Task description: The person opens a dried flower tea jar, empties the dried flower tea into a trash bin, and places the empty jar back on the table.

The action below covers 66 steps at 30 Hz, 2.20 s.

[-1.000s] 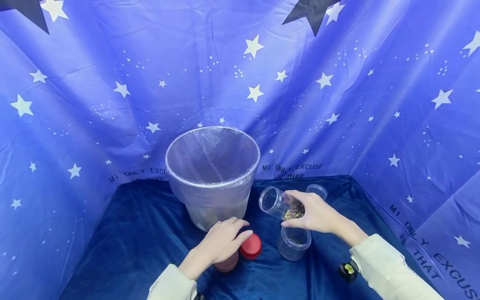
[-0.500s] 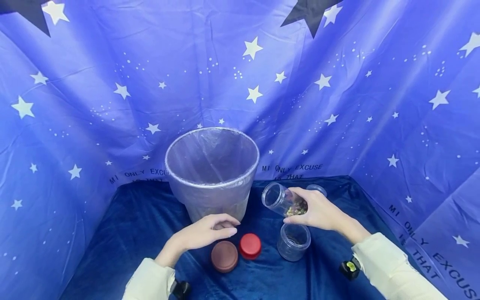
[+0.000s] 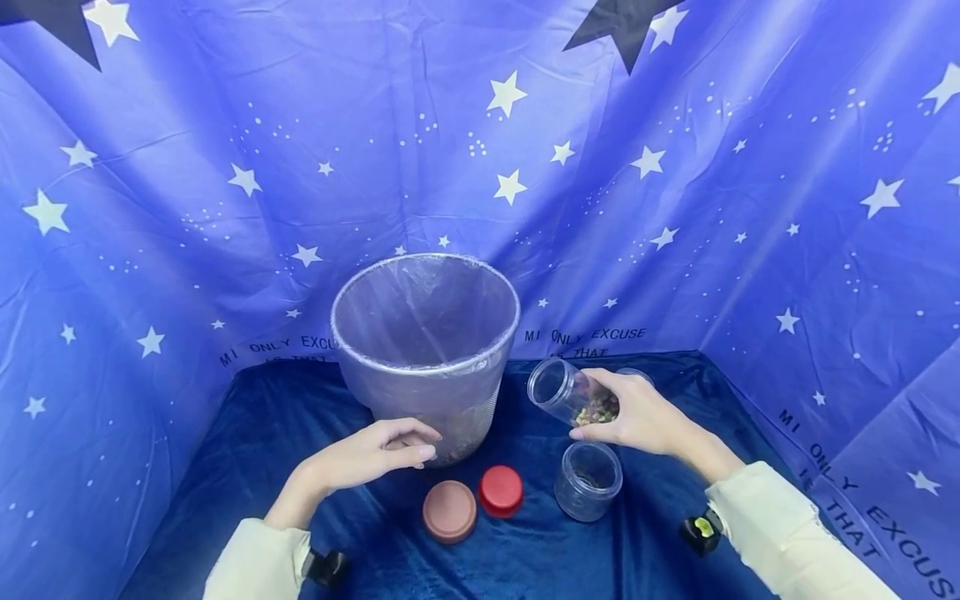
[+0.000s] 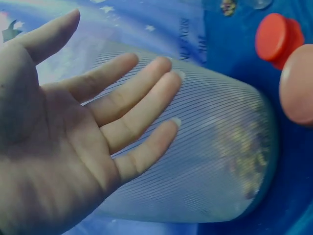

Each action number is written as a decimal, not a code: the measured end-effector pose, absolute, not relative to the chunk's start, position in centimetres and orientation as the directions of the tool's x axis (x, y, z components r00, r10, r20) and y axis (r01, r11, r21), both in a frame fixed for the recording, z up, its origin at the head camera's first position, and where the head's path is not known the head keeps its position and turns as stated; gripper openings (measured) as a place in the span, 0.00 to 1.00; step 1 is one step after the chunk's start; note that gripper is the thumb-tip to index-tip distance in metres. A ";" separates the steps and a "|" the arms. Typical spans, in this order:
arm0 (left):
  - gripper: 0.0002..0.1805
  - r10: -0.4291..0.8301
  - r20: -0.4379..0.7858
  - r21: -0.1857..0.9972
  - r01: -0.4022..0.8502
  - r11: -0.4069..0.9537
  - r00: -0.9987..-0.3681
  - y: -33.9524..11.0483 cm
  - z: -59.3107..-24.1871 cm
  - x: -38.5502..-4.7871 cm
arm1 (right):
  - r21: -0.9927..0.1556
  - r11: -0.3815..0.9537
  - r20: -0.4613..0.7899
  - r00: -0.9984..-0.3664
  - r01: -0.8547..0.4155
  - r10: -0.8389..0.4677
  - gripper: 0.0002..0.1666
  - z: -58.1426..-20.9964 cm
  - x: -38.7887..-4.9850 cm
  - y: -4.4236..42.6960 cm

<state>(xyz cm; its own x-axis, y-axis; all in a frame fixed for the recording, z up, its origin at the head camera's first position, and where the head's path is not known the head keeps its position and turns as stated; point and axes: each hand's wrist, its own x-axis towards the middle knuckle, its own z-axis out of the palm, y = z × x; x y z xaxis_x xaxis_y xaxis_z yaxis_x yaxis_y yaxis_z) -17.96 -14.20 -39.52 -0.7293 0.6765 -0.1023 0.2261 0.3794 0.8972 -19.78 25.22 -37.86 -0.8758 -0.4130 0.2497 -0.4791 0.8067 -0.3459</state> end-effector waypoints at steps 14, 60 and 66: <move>0.24 0.604 -0.081 0.867 0.243 0.435 -0.793 -16.8 -37.8 -18.3 | -0.407 0.805 0.193 -0.902 -0.431 -0.385 0.46 -37.3 -20.3 25.6; 0.50 -0.125 0.024 0.801 -0.056 0.596 -0.992 -20.0 -31.7 -22.3 | -0.419 0.822 0.141 -0.922 -0.385 -0.360 0.47 -36.0 -21.2 25.8; 0.51 -0.149 0.001 0.789 -0.091 0.608 -0.989 -19.0 -31.5 -23.1 | -0.423 0.823 0.136 -0.925 -0.378 -0.355 0.48 -36.0 -21.2 25.8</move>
